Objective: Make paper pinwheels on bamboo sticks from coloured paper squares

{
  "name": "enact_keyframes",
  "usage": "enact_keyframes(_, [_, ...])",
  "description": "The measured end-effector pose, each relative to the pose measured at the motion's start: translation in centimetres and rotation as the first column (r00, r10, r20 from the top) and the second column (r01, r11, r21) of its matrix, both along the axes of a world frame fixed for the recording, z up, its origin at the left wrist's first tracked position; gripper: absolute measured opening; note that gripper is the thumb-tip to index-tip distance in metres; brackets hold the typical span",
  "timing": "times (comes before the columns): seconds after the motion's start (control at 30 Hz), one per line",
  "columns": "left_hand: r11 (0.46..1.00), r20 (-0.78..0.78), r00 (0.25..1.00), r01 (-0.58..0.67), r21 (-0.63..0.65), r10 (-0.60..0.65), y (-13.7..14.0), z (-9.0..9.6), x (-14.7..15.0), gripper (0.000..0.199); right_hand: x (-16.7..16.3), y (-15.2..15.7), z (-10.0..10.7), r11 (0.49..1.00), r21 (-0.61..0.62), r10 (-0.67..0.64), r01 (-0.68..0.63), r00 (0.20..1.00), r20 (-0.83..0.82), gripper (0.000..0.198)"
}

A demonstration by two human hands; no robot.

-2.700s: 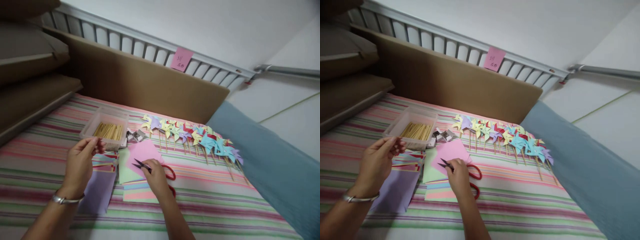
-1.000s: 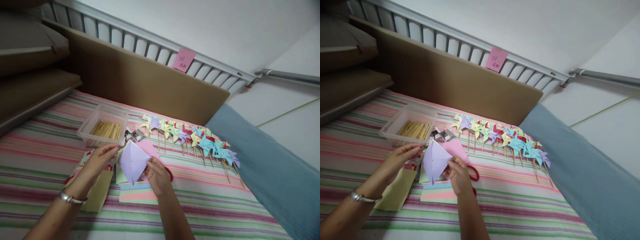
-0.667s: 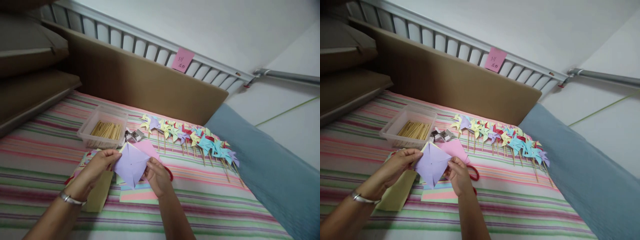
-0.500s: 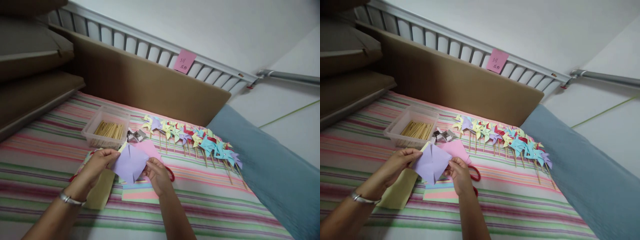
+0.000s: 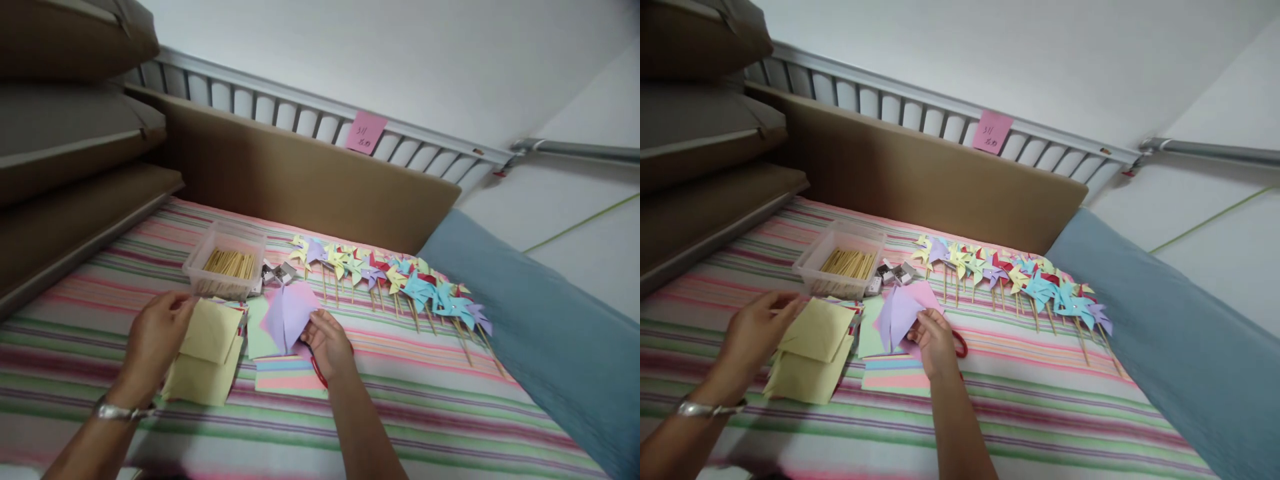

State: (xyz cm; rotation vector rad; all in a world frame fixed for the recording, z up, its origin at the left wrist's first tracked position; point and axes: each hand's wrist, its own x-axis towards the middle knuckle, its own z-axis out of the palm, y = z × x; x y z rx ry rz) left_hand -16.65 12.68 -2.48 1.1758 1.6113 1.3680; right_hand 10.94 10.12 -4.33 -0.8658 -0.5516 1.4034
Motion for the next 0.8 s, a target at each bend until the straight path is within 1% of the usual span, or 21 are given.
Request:
enact_keyframes(0.03, [0.999,-0.099,0.995,-0.020,0.049,0.025,-0.5,0.4,0.7,0.020,-0.4,-0.1,0.1,1.000,0.020,-0.020,0.020,1.000,-0.013,0.019])
enact_keyframes(0.07, [0.998,-0.134,0.991,0.000,0.064,0.009,-1.0,0.6,1.7,0.022,-0.8,-0.2,0.3,0.998,0.040,-0.042,0.043,0.999,-0.027,0.019])
enact_keyframes(0.1, [0.995,-0.071,0.993,0.096,0.032,-0.094,-1.5,0.7,3.0,0.025,-1.1,-0.3,0.4,0.996,0.061,-0.064,0.067,0.997,-0.045,0.019])
enact_keyframes(0.13, [0.979,0.056,0.978,0.205,-0.018,-0.203,-1.9,0.6,4.4,0.028,-1.5,-0.4,0.6,0.993,0.080,-0.084,0.090,0.994,-0.068,0.019])
enact_keyframes(0.17, [0.938,0.206,0.927,0.337,-0.087,-0.314,-2.4,0.5,5.8,0.032,-1.8,-0.6,0.6,0.989,0.097,-0.101,0.110,0.990,-0.095,0.019])
enact_keyframes(0.2, [0.872,0.379,0.840,0.468,-0.142,-0.389,-2.7,0.3,7.1,0.035,-2.2,-0.7,0.6,0.986,0.109,-0.115,0.128,0.986,-0.124,0.019])
enact_keyframes(0.23, [0.821,0.529,0.741,0.555,-0.138,-0.412,-3.0,0.2,8.4,0.036,-2.5,-0.8,0.6,0.983,0.116,-0.124,0.141,0.981,-0.149,0.019])
enact_keyframes(0.27, [0.793,0.634,0.653,0.601,-0.101,-0.414,-3.2,0.1,9.5,0.034,-2.7,-0.9,0.5,0.982,0.118,-0.128,0.148,0.978,-0.164,0.019])
enact_keyframes(0.3, [0.785,0.709,0.586,0.615,-0.073,-0.393,-3.3,0.0,10.4,0.029,-3.0,-1.1,0.3,0.983,0.114,-0.127,0.147,0.978,-0.167,0.019])
enact_keyframes(0.33, [0.801,0.765,0.541,0.597,-0.054,-0.351,-3.3,-0.1,11.1,0.024,-3.3,-1.2,0.2,0.984,0.107,-0.122,0.140,0.980,-0.160,0.019])
enact_keyframes(0.4, [0.852,0.828,0.504,0.519,-0.064,-0.245,-2.9,-0.2,12.0,0.020,-3.7,-1.4,-0.2,0.988,0.090,-0.113,0.125,0.985,-0.132,0.019])
enact_keyframes(0.47, [0.888,0.852,0.498,0.451,-0.091,-0.165,-2.4,-0.4,12.4,0.023,-3.8,-1.5,-0.6,0.991,0.072,-0.109,0.113,0.992,-0.063,0.018])
enact_keyframes(0.53, [0.904,0.846,0.515,0.415,-0.105,-0.139,-1.7,-0.7,12.5,0.024,-3.4,-1.5,-0.9,0.996,0.045,-0.080,0.076,0.993,0.088,0.017])
enact_keyframes(0.6, [0.917,0.827,0.548,0.382,-0.113,-0.126,-1.2,-0.8,12.4,0.022,-2.2,-1.4,-1.1,0.999,0.006,-0.034,0.033,0.967,0.253,0.016])
enact_keyframes(0.67, [0.930,0.803,0.585,0.347,-0.124,-0.111,-0.7,-0.8,12.2,0.022,-0.3,-1.3,-1.3,0.999,0.003,-0.047,0.050,0.905,0.422,0.011])
enact_keyframes(0.7, [0.932,0.792,0.601,0.338,-0.128,-0.109,-0.5,-0.8,12.0,0.025,0.8,-1.2,-1.5,0.996,0.025,-0.088,0.087,0.847,0.525,0.008])
enact_keyframes(0.73, [0.933,0.782,0.613,0.335,-0.131,-0.111,-0.3,-0.8,11.9,0.027,1.8,-1.2,-1.6,0.990,0.065,-0.137,0.125,0.742,0.656,0.004])
enact_keyframes(0.8, [0.930,0.764,0.632,0.345,-0.130,-0.128,-0.1,-0.8,11.7,0.033,3.7,-1.3,-2.0,0.978,0.137,-0.197,0.155,0.490,0.849,0.014])
